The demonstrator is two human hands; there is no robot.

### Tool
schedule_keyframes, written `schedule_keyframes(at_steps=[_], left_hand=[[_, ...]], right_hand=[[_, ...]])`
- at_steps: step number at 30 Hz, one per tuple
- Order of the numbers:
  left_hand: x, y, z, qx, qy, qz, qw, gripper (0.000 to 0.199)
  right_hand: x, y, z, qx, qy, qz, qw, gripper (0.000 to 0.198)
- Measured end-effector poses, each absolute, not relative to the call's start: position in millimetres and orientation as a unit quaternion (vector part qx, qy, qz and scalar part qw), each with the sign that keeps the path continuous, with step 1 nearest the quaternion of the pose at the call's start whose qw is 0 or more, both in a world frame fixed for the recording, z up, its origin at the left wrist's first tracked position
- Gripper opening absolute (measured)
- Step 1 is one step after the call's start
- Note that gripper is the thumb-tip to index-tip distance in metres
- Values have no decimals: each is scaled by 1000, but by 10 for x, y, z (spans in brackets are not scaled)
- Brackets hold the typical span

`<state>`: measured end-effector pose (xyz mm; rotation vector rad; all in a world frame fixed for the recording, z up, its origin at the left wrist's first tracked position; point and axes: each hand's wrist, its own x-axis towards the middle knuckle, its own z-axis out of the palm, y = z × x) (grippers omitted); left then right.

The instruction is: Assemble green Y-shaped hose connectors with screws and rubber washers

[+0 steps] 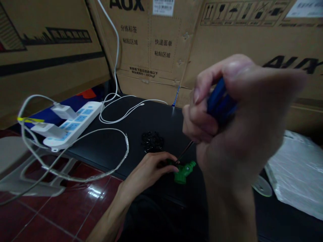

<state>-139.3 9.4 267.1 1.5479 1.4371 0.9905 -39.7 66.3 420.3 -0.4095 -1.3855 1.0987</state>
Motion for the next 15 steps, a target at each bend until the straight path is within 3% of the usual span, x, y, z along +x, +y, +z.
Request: schedule_keyframes(at_steps=[3,6,9,13,15], left_hand=[[-1398,72,2699,612,546,418,390,27],[-1404,65,2676,615,535,418,401,25],[-1408,82,2616,610,537,405,419,26],[-1405,111,2574,600,551,403,419,23],[-1401,116,2583,602,555,401,411,21]], right_hand=[[-523,493,4162,-284,-543,304,730,36],[-492,533,4167,-286,-555,337,705,30],[-319,722,4247,-170,-618,506,577,27],[-135,959,4371,-39,-668,688,283,26],[-130,1010,4375,-16,-657,715,239,29]])
